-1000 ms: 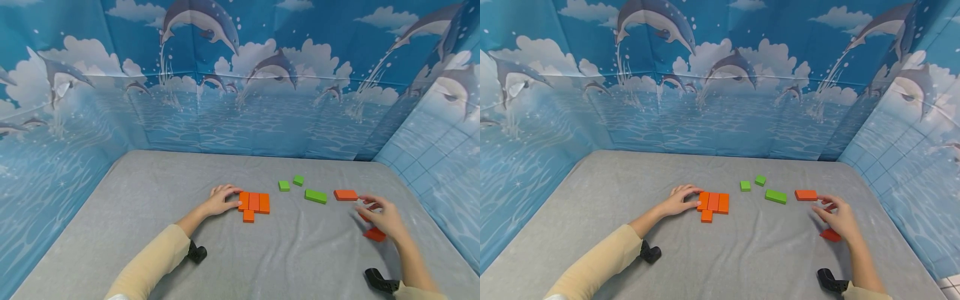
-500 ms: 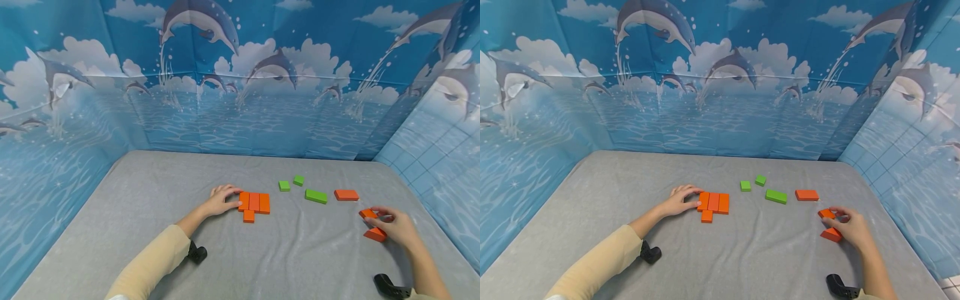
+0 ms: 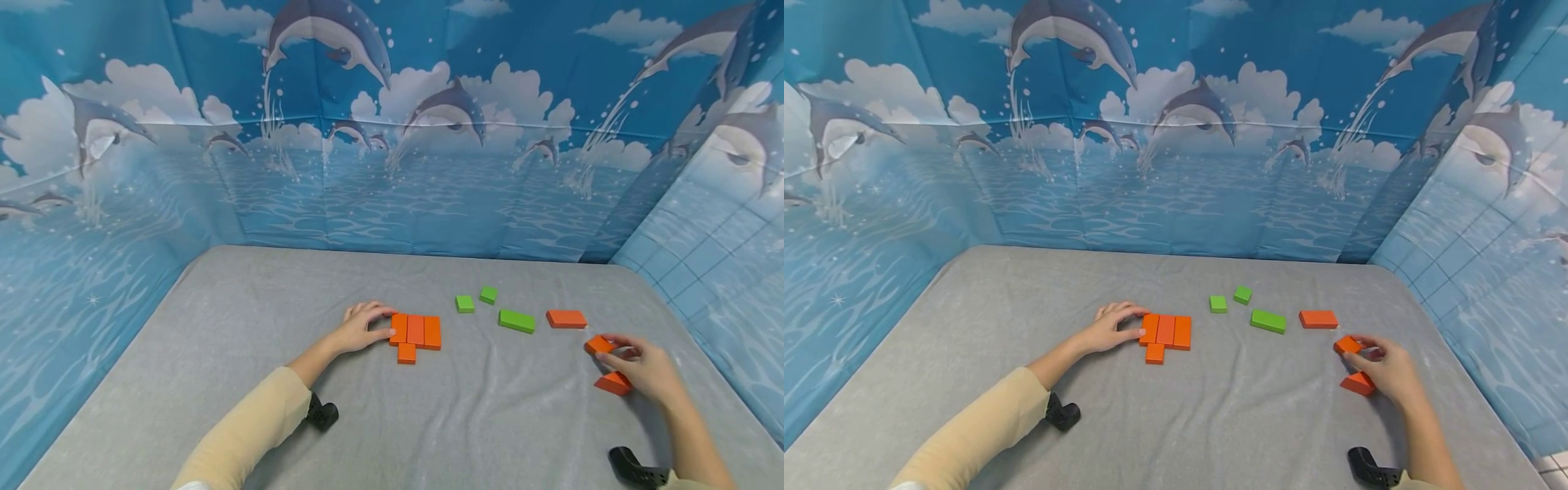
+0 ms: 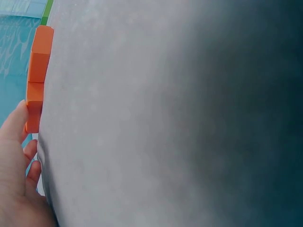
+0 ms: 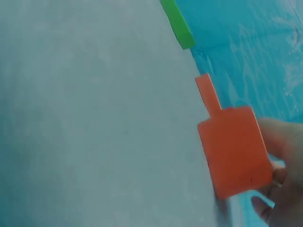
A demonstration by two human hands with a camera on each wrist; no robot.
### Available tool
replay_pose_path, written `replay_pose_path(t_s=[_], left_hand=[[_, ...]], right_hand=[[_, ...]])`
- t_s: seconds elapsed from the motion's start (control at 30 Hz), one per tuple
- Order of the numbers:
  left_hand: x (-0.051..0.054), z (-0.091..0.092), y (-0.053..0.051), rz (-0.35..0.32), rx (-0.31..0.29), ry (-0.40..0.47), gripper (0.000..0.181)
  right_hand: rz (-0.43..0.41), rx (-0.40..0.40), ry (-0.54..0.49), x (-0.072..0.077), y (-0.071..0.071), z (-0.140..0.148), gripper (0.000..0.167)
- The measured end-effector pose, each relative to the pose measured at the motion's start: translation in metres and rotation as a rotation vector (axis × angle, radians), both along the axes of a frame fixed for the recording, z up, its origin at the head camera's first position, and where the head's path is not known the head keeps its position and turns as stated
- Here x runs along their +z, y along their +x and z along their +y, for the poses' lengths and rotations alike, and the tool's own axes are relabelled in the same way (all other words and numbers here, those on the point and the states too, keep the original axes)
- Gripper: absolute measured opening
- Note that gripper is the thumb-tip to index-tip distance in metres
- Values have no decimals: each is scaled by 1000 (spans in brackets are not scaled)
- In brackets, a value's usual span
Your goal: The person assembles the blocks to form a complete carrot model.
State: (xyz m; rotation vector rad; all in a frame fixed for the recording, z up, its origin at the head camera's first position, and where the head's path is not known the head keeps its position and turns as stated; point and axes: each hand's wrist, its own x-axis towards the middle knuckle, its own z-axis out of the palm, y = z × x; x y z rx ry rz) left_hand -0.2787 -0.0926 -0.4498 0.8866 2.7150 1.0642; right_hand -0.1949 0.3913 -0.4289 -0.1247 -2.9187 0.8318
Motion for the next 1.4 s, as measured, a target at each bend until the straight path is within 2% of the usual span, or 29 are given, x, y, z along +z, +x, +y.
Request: replay_pose_path(t_s=[0.17,0.33,0.43,0.57,0.73,0.9,1.17,1.4], left_hand=[[1,1,1,1,0,5,43],[1,0,1,1,3,2,43],[1,0,1,1,4,4,43],[1,0,1,5,4,6,42],[2,1,1,6,5,8,43],[2,1,1,1,9,8,42],[3,2,1,9,12,-4,42],[3,1,1,7,15,-3,42]], right_hand=[[103,129,-3,11,-2,-22,48],[204,280,-40,23,-8,-56,38],[237,355,-66,27,-13,-78,35],[240,441,-93,29,-19,-109,34],[244,592,-135,26,-25,-146,35],[202,704,-171,23,-27,-179,35],[157,807,-117,11,-28,-215,33],[136,796,-48,4,-28,-228,31]])
